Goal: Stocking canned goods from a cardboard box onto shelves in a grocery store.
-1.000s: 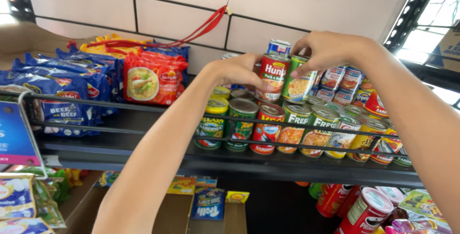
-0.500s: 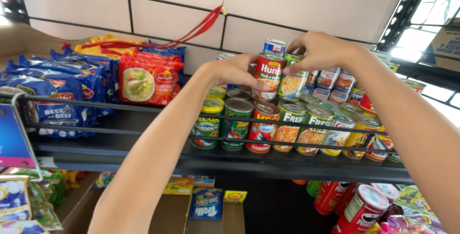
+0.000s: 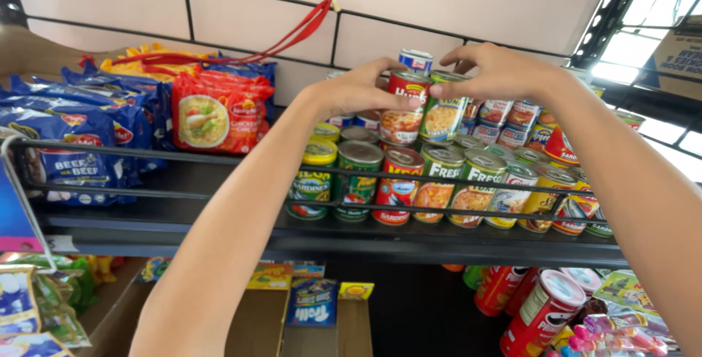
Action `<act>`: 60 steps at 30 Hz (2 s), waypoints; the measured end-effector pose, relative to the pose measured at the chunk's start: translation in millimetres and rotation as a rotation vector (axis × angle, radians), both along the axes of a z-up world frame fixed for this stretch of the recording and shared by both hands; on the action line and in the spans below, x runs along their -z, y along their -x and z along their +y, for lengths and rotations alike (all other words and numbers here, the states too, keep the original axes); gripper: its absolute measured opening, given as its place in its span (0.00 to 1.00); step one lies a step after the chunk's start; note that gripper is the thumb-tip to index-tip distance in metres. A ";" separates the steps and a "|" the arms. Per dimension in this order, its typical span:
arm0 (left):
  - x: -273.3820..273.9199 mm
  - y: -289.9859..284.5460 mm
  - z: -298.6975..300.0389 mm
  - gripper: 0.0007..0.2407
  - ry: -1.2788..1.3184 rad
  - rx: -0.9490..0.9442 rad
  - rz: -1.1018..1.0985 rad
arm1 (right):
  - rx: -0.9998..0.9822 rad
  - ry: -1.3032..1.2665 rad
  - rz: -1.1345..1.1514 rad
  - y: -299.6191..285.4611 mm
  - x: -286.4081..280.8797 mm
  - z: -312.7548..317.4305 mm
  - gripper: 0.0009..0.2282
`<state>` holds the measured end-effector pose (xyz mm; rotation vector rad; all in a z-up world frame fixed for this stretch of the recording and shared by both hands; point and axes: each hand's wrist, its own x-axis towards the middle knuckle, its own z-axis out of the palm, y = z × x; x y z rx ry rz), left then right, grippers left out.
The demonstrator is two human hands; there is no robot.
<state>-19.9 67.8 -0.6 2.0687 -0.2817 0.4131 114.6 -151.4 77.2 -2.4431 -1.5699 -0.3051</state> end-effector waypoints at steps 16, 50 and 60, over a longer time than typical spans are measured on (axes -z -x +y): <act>-11.6 3.2 26.8 0.17 -0.077 -0.245 -0.554 | -0.033 -0.348 0.175 38.5 7.9 6.6 0.24; -14.4 32.4 32.3 0.32 -0.115 -0.261 -0.111 | -0.072 -0.074 0.309 39.3 4.1 37.2 0.24; -11.4 30.0 30.5 0.38 -0.073 -0.270 -0.052 | -0.063 -0.086 0.238 47.6 6.8 33.2 0.25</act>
